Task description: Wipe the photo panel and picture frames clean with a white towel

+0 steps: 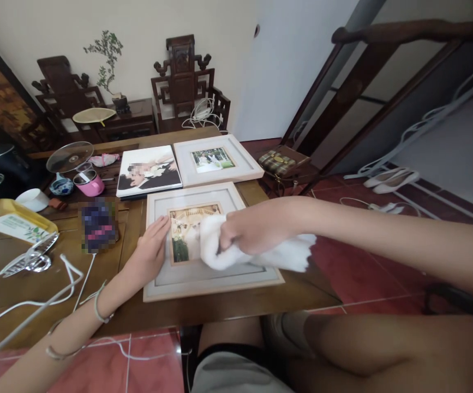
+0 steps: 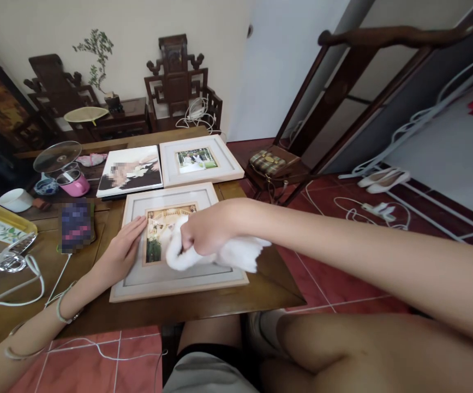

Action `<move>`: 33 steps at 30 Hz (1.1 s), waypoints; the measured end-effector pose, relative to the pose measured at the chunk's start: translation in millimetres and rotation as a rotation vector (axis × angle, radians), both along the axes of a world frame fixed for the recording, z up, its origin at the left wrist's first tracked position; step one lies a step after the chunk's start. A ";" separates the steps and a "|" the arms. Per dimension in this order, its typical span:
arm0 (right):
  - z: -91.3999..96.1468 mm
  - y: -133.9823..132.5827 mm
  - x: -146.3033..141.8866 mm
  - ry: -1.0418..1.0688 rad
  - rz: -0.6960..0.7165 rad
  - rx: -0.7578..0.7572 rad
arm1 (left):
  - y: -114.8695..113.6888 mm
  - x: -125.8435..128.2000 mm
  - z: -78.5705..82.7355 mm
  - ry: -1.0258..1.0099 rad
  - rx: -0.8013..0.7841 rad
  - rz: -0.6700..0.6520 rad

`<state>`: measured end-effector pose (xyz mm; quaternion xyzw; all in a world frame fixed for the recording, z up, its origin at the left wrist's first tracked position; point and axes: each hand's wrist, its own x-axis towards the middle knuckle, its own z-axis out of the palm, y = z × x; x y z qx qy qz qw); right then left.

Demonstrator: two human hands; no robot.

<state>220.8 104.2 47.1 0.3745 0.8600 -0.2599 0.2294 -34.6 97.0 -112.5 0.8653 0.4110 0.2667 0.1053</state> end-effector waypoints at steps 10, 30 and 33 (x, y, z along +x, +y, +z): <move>-61.0 39.4 -16.7 -0.045 0.101 0.637 | 1.6 -3.4 2.7 0.010 0.015 -0.007; -11.0 44.8 -40.3 -0.214 -0.051 0.371 | -1.6 -14.4 10.0 -0.004 -0.043 0.022; 0.1 48.2 -26.7 -0.312 -0.124 0.353 | -2.7 -11.9 10.9 0.000 -0.053 0.024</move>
